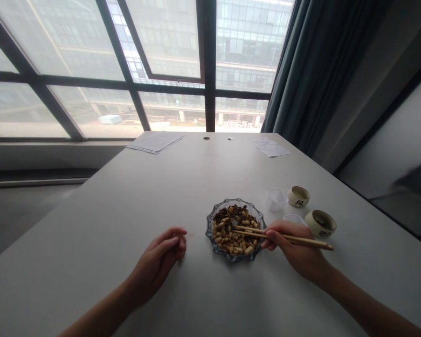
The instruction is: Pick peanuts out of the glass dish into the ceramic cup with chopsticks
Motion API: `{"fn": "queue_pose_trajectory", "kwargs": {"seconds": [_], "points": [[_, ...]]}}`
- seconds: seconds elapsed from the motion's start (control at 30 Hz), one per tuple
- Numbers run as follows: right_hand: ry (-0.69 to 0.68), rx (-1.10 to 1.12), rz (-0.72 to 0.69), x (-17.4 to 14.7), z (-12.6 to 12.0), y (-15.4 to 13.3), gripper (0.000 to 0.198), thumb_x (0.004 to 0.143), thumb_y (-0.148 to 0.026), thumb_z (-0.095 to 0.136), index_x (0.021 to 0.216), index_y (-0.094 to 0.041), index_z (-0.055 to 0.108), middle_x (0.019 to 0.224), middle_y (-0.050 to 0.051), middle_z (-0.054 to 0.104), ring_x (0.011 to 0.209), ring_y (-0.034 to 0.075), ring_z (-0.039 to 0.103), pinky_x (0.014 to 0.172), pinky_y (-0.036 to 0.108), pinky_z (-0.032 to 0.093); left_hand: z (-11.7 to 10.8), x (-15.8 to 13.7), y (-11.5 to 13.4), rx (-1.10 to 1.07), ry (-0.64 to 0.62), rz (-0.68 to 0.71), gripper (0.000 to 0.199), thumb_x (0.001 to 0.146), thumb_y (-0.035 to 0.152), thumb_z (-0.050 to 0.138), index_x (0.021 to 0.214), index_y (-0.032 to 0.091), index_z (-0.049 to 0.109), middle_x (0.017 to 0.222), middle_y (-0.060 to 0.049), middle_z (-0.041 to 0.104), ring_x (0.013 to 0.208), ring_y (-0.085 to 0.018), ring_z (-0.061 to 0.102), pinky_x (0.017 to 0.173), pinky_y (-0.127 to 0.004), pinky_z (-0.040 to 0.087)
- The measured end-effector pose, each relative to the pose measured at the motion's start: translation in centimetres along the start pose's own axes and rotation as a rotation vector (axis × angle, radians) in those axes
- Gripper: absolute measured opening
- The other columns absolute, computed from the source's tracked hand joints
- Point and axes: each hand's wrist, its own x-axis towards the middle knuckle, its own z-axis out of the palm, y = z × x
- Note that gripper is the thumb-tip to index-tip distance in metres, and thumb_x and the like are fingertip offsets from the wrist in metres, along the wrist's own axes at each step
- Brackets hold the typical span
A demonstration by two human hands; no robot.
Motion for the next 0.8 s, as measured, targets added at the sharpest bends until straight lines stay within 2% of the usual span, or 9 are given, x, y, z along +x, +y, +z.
{"fn": "queue_pose_trajectory", "kwargs": {"seconds": [0.3, 0.53, 0.67, 0.8], "points": [[0.093, 0.093, 0.057, -0.5, 0.9, 0.7, 0.03, 0.095, -0.043, 0.064, 0.083, -0.019, 0.077, 0.079, 0.007, 0.079, 0.069, 0.021, 0.076, 0.064, 0.029, 0.063, -0.3, 0.2, -0.2, -0.005, -0.022, 0.015, 0.012, 0.084, 0.021, 0.071, 0.094, 0.017, 0.075, 0.072, -0.005, 0.061, 0.069, -0.017, 0.051, 0.063, -0.024, 0.044], [0.234, 0.122, 0.058, -0.9, 0.6, 0.7, 0.032, 0.091, -0.047, 0.067, 0.083, -0.018, 0.077, 0.076, 0.01, 0.079, 0.067, 0.026, 0.078, 0.062, 0.033, 0.066, 0.0, 0.0, 0.0, 0.0, -0.019, 0.017, 0.013, 0.082, 0.023, 0.073, 0.093, 0.017, 0.076, 0.071, -0.004, 0.061, 0.067, -0.016, 0.051, 0.062, -0.025, 0.044], [0.407, 0.071, 0.042, -1.7, -1.5, -0.6, 0.03, 0.089, -0.048, 0.07, 0.084, -0.019, 0.078, 0.075, 0.009, 0.079, 0.065, 0.026, 0.077, 0.061, 0.034, 0.067, 0.2, -0.1, 0.1, 0.006, -0.005, 0.016, 0.014, 0.08, 0.023, 0.075, 0.092, 0.017, 0.076, 0.07, -0.004, 0.061, 0.067, -0.016, 0.051, 0.061, -0.025, 0.044], [0.692, -0.039, 0.01, -3.5, -4.7, -2.2, 0.028, 0.087, -0.047, 0.071, 0.086, -0.02, 0.078, 0.073, 0.008, 0.078, 0.062, 0.025, 0.076, 0.062, 0.035, 0.067, 0.5, -0.2, 0.4, 0.015, 0.023, 0.007, 0.016, 0.078, 0.024, 0.077, 0.092, 0.017, 0.076, 0.071, -0.004, 0.061, 0.067, -0.016, 0.051, 0.061, -0.024, 0.044]]}}
